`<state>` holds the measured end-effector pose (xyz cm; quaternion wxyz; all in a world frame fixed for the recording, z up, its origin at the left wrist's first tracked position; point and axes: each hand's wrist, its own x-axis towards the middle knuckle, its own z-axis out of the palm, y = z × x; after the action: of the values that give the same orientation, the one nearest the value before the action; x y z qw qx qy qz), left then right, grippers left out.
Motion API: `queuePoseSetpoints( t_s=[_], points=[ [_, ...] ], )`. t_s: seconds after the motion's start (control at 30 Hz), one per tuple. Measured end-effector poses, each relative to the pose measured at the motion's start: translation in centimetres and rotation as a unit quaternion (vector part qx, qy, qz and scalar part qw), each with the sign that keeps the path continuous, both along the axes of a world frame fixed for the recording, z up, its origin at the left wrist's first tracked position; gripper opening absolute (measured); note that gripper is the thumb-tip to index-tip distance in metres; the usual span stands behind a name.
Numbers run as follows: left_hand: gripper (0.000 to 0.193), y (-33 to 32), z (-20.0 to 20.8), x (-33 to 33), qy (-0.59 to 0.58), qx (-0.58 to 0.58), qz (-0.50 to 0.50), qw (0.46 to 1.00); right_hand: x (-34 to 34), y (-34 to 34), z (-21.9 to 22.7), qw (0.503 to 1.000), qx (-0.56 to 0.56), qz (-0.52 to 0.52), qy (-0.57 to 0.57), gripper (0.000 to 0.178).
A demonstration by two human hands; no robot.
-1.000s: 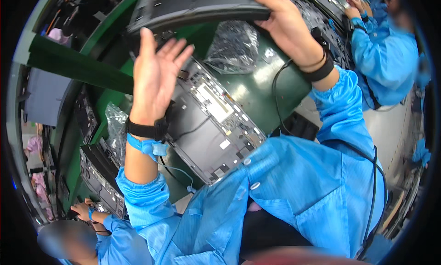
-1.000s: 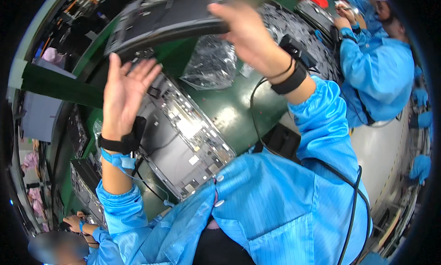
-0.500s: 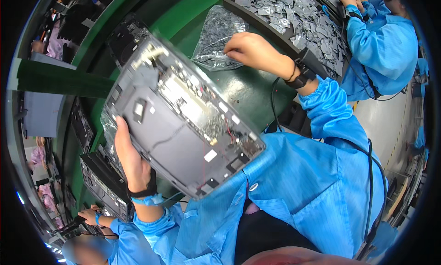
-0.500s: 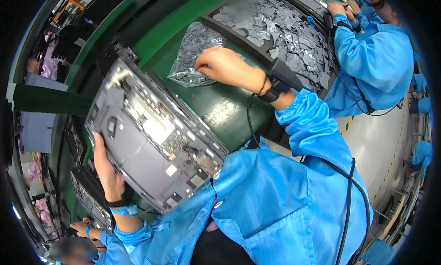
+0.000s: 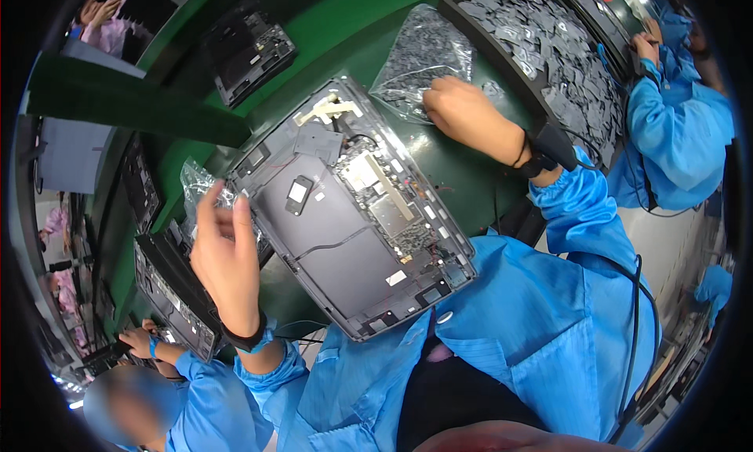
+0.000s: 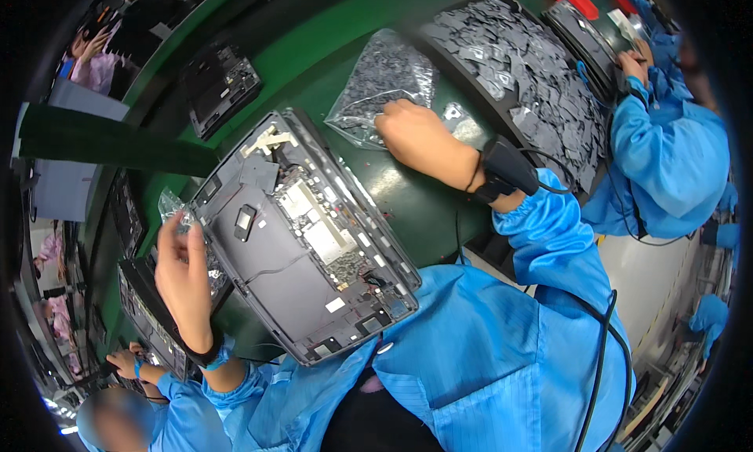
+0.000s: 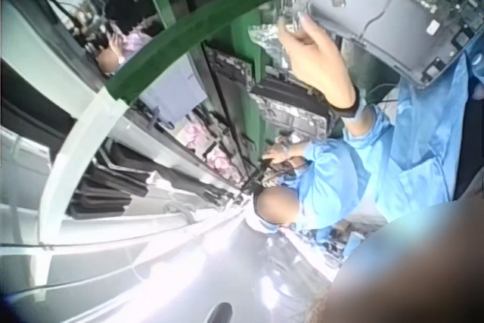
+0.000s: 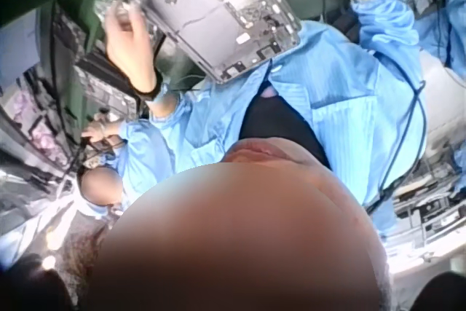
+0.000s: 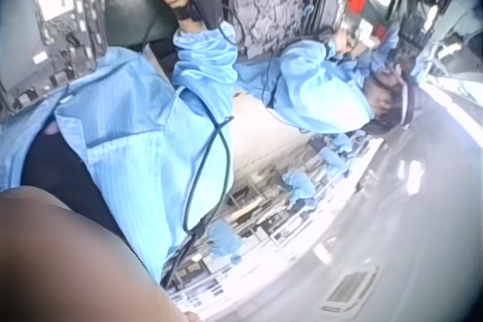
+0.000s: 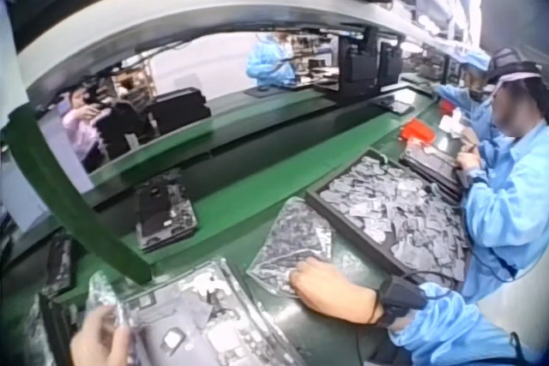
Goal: Assembling internal components of a tablet or electronic device on a factory line.
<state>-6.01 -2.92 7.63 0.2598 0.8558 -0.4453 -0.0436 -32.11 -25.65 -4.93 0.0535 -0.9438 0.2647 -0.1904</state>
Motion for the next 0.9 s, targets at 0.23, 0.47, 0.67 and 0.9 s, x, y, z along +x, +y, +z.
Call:
queuePoseSetpoints(
  t_s=[0.23,0.47,0.67,0.9],
  points=[
    [0.013,-2.0,1.2,-1.8,-0.141,-0.130,-0.289,0.938,2.7,0.7,6.7,0.912,0.316,-0.019,-0.263,0.018],
    [0.012,2.5,-4.9,5.5,-0.112,-0.078,-0.044,0.990,7.1,0.9,11.4,0.848,0.463,0.092,-0.243,0.011],
    [0.020,4.3,-10.3,5.1,-0.128,0.012,-0.120,0.984,9.0,-0.4,10.8,0.939,0.288,0.137,-0.129,0.010],
    [0.018,3.9,-10.6,6.1,-0.106,-0.014,-0.157,0.982,9.7,0.2,10.1,0.893,0.418,0.091,-0.139,0.017]
  ],
)
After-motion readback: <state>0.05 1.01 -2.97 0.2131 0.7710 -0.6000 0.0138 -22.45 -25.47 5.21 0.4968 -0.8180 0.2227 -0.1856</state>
